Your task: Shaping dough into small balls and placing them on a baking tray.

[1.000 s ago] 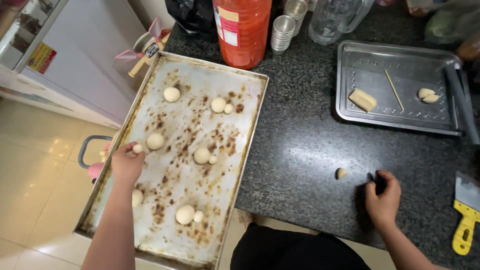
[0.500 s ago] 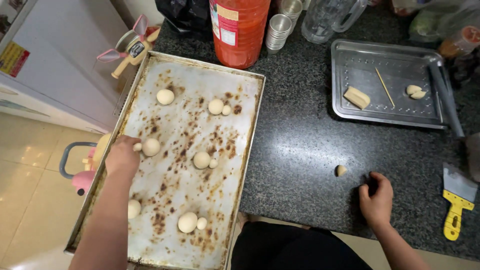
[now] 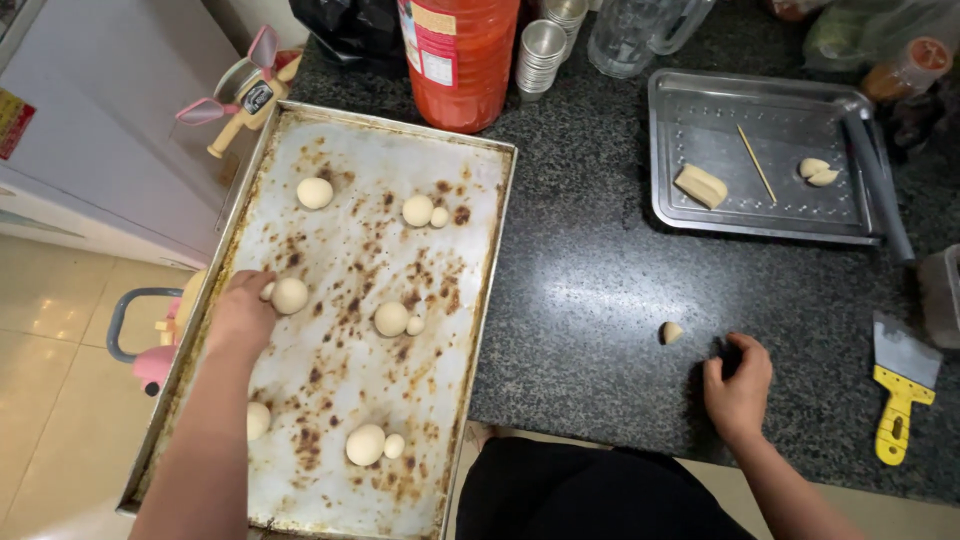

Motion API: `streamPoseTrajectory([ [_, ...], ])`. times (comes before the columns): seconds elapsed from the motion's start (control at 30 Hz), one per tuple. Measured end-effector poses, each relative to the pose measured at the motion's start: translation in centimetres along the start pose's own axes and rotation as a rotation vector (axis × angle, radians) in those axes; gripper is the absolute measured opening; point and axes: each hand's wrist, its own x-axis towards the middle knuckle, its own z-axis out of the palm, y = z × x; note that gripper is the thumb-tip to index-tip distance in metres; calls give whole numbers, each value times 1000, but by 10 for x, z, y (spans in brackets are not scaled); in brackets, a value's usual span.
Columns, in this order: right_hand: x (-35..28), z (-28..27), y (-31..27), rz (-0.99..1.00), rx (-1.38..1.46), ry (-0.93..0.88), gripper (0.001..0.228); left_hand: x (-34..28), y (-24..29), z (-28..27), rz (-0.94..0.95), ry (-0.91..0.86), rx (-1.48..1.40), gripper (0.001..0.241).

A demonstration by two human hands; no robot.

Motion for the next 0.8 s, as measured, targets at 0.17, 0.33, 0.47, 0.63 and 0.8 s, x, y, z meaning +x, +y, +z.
streamPoseTrajectory([
  [0.17,6,6,2,-19,69,74,31,7,-14,18,-53,26,104,57],
  [0.33,28,24,-3,-85,250,163,20,-33,90,7,144,294,325,74],
  [0.47,49,45,-22,-99,353,25,27,-56,218,27,273,-169,490,48],
  [0.63,35,48,-33,-429,224,-222,45,-95,298,91,512,-236,53,87],
  [0.8,39,-1,-3,-628,185,-553,59,-102,325,132,351,-559,157,119],
])
